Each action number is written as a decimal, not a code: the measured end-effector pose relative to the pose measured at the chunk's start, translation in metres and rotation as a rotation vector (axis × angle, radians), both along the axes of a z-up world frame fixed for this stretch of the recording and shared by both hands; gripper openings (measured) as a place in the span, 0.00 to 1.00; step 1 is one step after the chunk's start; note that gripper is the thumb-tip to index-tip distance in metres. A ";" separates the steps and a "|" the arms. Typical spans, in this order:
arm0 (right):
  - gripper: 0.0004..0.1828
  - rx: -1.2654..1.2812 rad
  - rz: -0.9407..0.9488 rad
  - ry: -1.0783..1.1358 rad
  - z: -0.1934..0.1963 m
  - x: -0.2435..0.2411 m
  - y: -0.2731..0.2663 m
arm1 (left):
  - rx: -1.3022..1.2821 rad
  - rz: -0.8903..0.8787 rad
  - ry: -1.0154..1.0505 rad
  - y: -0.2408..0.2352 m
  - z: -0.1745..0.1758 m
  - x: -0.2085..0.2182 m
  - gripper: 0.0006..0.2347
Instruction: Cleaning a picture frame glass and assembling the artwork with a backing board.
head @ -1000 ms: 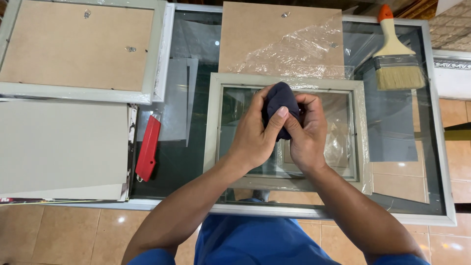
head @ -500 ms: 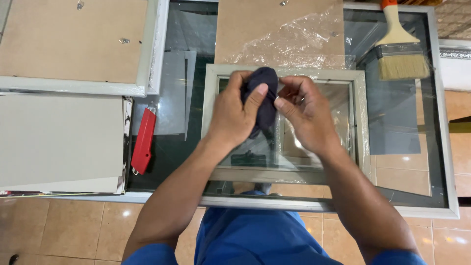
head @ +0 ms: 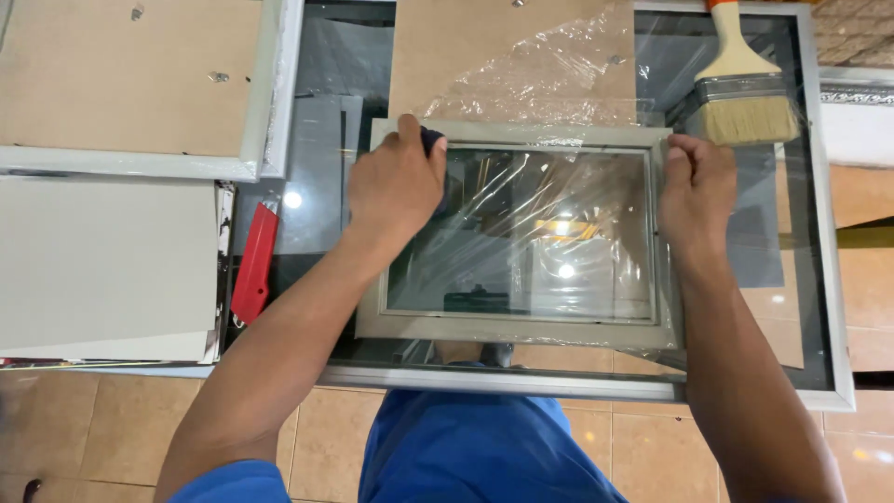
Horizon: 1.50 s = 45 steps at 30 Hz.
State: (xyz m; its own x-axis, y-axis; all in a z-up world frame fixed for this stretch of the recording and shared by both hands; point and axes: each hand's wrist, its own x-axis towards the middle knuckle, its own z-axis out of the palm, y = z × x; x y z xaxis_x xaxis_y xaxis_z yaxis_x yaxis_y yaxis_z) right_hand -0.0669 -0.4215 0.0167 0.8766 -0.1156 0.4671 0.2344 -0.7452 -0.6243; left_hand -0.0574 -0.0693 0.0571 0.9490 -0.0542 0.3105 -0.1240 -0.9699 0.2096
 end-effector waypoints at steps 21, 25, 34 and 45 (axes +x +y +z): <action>0.15 -0.150 -0.114 0.115 -0.013 0.003 -0.008 | -0.216 -0.276 0.502 -0.133 0.019 0.000 0.20; 0.16 -0.145 -0.117 0.206 -0.030 0.014 -0.025 | -0.095 -0.113 0.563 -0.033 0.044 -0.018 0.21; 0.27 -0.278 -0.107 0.319 -0.015 0.015 -0.015 | 0.088 0.022 0.550 -0.002 0.040 -0.028 0.20; 0.23 -0.288 -0.035 0.224 -0.036 0.024 -0.035 | -0.197 -0.387 0.369 -0.202 0.004 -0.014 0.16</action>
